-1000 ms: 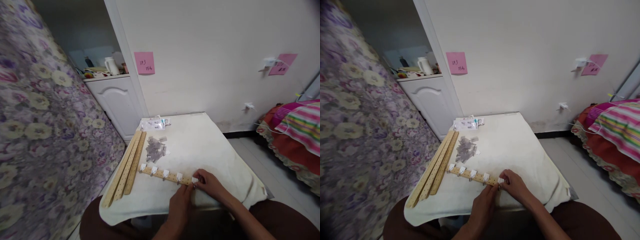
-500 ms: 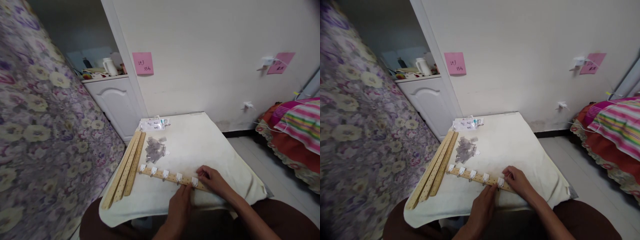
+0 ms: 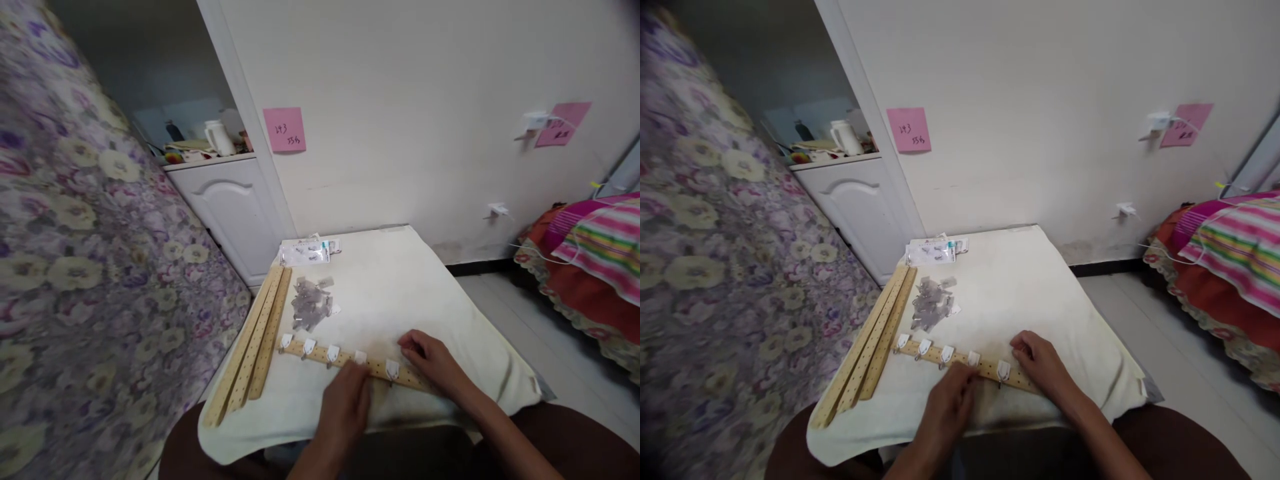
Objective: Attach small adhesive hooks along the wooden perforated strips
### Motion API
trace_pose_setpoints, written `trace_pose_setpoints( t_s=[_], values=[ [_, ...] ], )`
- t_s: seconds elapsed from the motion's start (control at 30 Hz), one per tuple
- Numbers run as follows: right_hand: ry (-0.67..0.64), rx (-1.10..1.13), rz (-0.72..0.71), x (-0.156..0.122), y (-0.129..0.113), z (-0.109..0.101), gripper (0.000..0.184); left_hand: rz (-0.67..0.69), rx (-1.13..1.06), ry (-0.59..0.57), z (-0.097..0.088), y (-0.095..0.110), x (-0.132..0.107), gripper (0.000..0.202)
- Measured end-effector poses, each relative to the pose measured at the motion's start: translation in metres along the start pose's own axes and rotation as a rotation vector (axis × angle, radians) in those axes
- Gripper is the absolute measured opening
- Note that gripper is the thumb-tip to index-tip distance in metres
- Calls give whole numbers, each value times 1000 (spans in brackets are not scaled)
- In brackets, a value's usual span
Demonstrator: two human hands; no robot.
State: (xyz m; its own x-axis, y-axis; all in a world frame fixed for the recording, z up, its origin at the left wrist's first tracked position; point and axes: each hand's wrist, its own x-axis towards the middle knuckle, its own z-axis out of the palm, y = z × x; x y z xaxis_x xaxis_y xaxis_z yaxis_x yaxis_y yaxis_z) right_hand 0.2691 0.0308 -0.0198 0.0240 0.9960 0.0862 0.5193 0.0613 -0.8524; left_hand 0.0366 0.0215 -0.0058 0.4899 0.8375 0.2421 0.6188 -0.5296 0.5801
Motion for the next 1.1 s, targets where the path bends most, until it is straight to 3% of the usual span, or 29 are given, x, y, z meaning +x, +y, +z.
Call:
trace_pose_setpoints(
  t_s=[0.13,0.2,0.33,0.47,0.8,1.1],
  values=[
    [16,17,-6,1,-4,-3,11,-167,435,-16,-37,-23,44,23],
    [13,24,8,2,-5,-4,11,-192,517,-28,-45,-38,69,24],
    [14,32,22,5,-6,-6,10,-213,639,-92,-38,-59,114,23],
    [51,59,19,7,-4,-15,11,-234,721,-147,-21,-68,143,18],
    [116,99,26,8,-2,-29,12,-277,786,-241,-14,-75,158,33],
    [135,131,6,4,-4,-33,11,-333,731,-257,-15,-72,159,30]
  ],
)
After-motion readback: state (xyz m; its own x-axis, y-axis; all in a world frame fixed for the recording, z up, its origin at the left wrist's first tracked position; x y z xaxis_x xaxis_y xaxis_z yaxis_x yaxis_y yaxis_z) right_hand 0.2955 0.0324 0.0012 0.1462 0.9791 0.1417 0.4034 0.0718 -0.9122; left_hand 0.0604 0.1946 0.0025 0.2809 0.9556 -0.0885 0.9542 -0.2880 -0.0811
